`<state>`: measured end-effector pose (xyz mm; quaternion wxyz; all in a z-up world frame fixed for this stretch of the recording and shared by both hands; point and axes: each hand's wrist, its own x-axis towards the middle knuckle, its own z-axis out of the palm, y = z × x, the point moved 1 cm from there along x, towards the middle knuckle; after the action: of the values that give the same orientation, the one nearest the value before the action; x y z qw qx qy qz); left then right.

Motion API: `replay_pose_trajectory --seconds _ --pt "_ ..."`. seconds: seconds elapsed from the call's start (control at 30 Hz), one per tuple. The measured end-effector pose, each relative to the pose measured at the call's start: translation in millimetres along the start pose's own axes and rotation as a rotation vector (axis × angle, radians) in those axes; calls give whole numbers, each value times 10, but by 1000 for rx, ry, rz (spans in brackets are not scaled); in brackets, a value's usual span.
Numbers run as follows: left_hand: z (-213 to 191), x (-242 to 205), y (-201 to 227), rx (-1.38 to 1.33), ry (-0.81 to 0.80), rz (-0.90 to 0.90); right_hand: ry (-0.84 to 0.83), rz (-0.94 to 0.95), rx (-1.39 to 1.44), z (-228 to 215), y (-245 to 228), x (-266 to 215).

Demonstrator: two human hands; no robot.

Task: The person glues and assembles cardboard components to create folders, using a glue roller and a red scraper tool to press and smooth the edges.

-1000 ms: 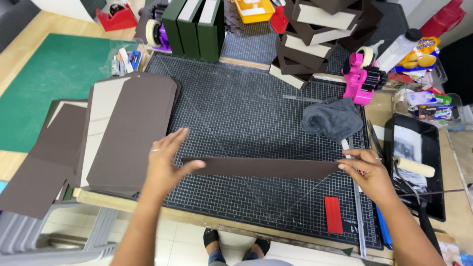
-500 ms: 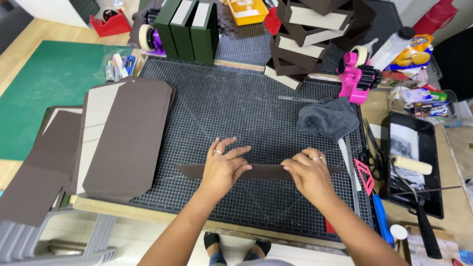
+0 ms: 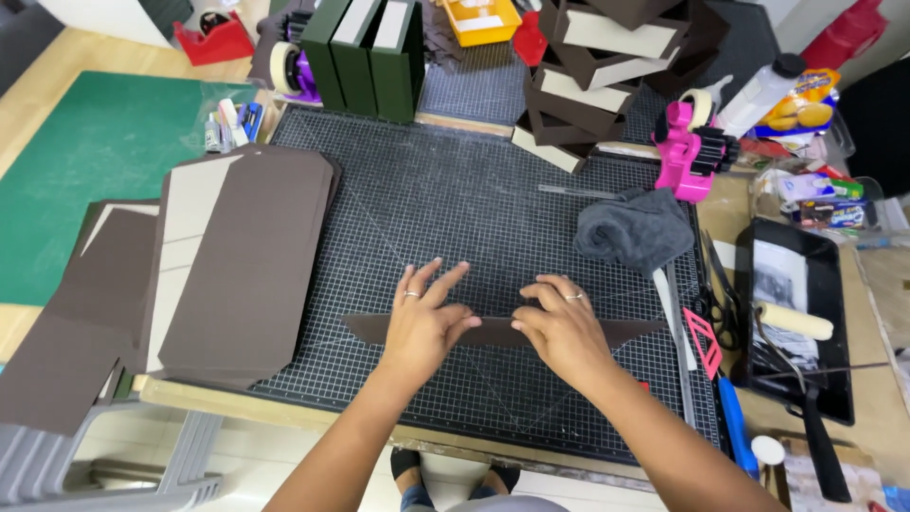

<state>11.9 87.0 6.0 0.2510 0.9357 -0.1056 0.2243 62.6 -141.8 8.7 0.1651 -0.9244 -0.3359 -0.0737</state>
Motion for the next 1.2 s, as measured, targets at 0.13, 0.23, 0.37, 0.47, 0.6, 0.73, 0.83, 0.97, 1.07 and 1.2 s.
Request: replay_pose_trajectory --seconds 0.13,0.23,0.37,0.47,0.6,0.73,0.83,0.97,1.07,1.2 --pt "-185 -30 -167 -60 104 -11 46 -13 78 -38 265 -160" --pt "-273 -117 -361 -44 90 -61 210 22 171 -91 777 -546" --pt "-437 -49 -488 23 -23 -91 182 73 237 -433 1238 -770" --pt "-501 -49 -677 93 -78 -71 150 97 242 -552 1338 -802" --pt "-631 -142 -934 49 -162 -122 141 105 277 -598 1351 -822" --pt "-683 -282 -1171 -174 -233 -193 183 148 353 -562 1437 -864" --pt "-728 -335 -1148 -507 -230 -271 170 129 322 -567 1479 -855" --pt "-681 -501 -1192 -760 -188 -373 111 108 290 -632 1476 -803" --pt "-720 -547 -1086 -810 -170 -412 89 95 266 -662 1517 -690" --pt "-858 -661 -1033 -826 -11 -258 177 -72 252 -658 1598 -300"
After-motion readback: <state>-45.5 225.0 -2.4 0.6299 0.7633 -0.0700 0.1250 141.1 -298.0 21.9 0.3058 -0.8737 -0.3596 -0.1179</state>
